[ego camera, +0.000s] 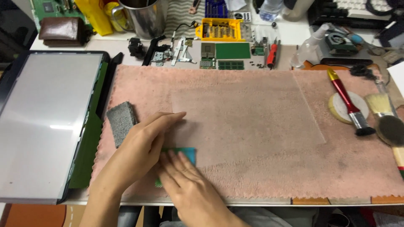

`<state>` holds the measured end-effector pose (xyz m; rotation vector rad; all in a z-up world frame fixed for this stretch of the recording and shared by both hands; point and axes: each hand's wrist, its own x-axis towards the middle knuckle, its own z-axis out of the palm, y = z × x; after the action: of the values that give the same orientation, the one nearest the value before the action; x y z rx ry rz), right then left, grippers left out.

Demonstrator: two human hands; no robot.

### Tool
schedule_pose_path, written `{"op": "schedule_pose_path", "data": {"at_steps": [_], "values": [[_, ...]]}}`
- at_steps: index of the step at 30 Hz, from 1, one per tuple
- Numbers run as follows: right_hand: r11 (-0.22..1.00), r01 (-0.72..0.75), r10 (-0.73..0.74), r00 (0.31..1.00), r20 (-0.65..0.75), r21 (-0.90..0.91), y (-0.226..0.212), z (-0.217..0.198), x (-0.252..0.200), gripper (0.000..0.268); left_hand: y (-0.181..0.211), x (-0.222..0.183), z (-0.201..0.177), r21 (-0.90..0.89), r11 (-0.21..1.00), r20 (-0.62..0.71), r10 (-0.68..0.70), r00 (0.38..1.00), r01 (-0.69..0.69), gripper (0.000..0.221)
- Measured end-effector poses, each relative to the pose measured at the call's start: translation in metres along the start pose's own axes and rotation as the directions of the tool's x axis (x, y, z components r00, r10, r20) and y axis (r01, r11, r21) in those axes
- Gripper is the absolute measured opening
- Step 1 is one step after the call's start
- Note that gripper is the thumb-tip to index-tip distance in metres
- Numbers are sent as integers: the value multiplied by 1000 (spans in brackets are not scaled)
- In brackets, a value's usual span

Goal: Cleaning a transparent plastic layer from an electronic device using various cleaning pads and blocks on a repair bench.

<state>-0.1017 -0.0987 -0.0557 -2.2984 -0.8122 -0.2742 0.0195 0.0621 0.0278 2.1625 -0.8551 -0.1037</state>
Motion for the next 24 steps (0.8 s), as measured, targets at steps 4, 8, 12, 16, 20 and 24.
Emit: {"op": "schedule_pose_path", "data": {"at_steps": [4,8,12,16,20,24], "values": [[709,-368,233,928,292,601,4,-75,10,70,0,0,0,29,1000,-48,10,999,-8,54],[542,-689,713,680,171,481,72,-133,-48,51,2,-4,8,67,997,-119,38,992,-30,43],[702,-692,691,606,-395,167,105,-209,-86,43,1,-10,21,-1,1000,-174,26,984,-27,47],[751,-637,534,742,-406,-175,127,-213,-90,64,-6,-19,27,-24,1000,-59,-11,998,10,80],[707,-640,578,768,-276,-302,147,-175,-101,61,-16,-22,28,18,999,-2,34,999,-34,119],[703,-608,582,790,-194,-369,94,-142,-53,60,-15,-25,23,-12,998,27,59,998,-59,135]]}}
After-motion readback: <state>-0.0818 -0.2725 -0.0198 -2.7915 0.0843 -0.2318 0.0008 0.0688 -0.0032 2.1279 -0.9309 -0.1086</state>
